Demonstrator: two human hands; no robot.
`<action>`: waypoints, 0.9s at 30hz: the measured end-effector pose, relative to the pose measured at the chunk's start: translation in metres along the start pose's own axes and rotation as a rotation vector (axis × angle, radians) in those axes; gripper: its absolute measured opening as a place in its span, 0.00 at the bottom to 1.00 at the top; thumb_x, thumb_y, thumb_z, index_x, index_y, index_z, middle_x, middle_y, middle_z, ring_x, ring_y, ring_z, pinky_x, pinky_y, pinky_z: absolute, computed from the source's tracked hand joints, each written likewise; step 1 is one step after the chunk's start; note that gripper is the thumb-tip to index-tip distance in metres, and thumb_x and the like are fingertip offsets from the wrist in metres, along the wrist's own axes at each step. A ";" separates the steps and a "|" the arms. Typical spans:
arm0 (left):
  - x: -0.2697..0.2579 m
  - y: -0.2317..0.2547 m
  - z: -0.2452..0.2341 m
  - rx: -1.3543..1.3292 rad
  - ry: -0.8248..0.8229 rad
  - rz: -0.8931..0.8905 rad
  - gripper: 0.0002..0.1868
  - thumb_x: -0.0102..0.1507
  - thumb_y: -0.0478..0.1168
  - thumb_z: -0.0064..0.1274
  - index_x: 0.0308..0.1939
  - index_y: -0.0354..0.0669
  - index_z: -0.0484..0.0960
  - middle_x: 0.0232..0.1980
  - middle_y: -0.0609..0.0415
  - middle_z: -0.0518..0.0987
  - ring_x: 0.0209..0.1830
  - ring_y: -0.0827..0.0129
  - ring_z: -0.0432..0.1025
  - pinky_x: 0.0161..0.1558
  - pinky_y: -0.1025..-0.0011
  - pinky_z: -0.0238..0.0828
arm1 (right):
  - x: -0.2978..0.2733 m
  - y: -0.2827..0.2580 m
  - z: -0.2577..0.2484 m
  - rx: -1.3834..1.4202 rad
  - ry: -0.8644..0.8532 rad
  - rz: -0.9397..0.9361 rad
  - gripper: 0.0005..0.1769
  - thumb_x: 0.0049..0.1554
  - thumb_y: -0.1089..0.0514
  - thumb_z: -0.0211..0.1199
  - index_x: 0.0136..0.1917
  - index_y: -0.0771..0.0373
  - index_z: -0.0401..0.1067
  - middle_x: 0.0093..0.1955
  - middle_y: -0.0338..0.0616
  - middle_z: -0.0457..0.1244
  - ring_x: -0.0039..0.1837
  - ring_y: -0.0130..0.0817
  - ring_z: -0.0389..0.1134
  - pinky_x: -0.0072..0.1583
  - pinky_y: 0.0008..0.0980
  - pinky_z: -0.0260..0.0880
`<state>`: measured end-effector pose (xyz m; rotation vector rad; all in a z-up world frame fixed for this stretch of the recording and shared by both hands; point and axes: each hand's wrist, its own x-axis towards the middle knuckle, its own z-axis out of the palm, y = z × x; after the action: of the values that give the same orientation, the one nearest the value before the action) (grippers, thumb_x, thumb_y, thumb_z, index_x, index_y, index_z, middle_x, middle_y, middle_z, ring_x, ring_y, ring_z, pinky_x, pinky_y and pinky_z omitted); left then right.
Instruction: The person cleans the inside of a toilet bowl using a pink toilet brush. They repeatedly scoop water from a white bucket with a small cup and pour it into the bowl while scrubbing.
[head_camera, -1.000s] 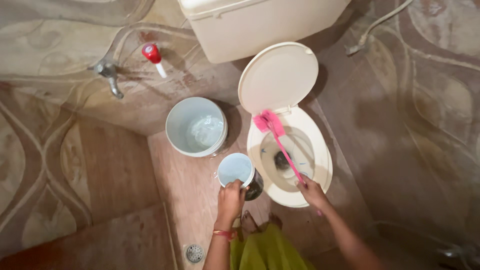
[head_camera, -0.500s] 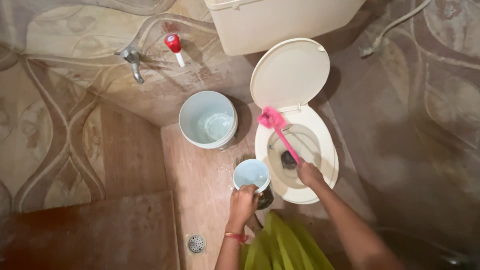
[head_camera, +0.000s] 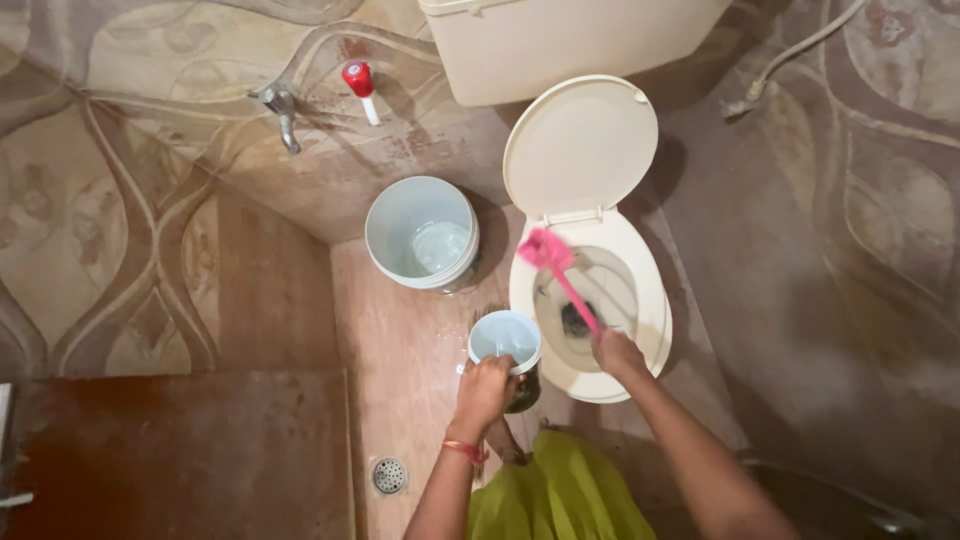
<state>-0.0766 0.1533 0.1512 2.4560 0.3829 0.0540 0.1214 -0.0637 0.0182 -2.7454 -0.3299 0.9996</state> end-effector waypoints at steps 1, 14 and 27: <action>0.000 0.002 0.000 -0.001 -0.014 -0.008 0.09 0.58 0.40 0.60 0.38 0.41 0.82 0.36 0.43 0.82 0.40 0.48 0.76 0.47 0.52 0.69 | 0.009 -0.010 -0.002 0.047 0.018 0.025 0.22 0.63 0.45 0.51 0.65 0.54 0.71 0.58 0.61 0.68 0.62 0.61 0.69 0.64 0.56 0.69; -0.009 0.015 -0.009 -0.102 0.027 -0.041 0.11 0.58 0.43 0.64 0.38 0.41 0.84 0.36 0.42 0.82 0.39 0.46 0.77 0.43 0.53 0.71 | -0.005 -0.039 -0.012 0.311 0.046 0.204 0.24 0.62 0.46 0.54 0.68 0.55 0.69 0.59 0.62 0.69 0.58 0.60 0.74 0.62 0.53 0.73; -0.002 0.027 -0.010 -0.173 0.015 -0.095 0.12 0.58 0.44 0.65 0.40 0.42 0.84 0.36 0.42 0.82 0.37 0.46 0.77 0.40 0.53 0.72 | 0.005 -0.027 0.005 0.231 0.121 0.068 0.24 0.62 0.46 0.55 0.69 0.53 0.68 0.60 0.62 0.68 0.63 0.62 0.69 0.66 0.53 0.69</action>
<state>-0.0724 0.1384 0.1756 2.2647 0.4809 0.0622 0.1176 -0.0362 0.0186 -2.6063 -0.0962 0.8248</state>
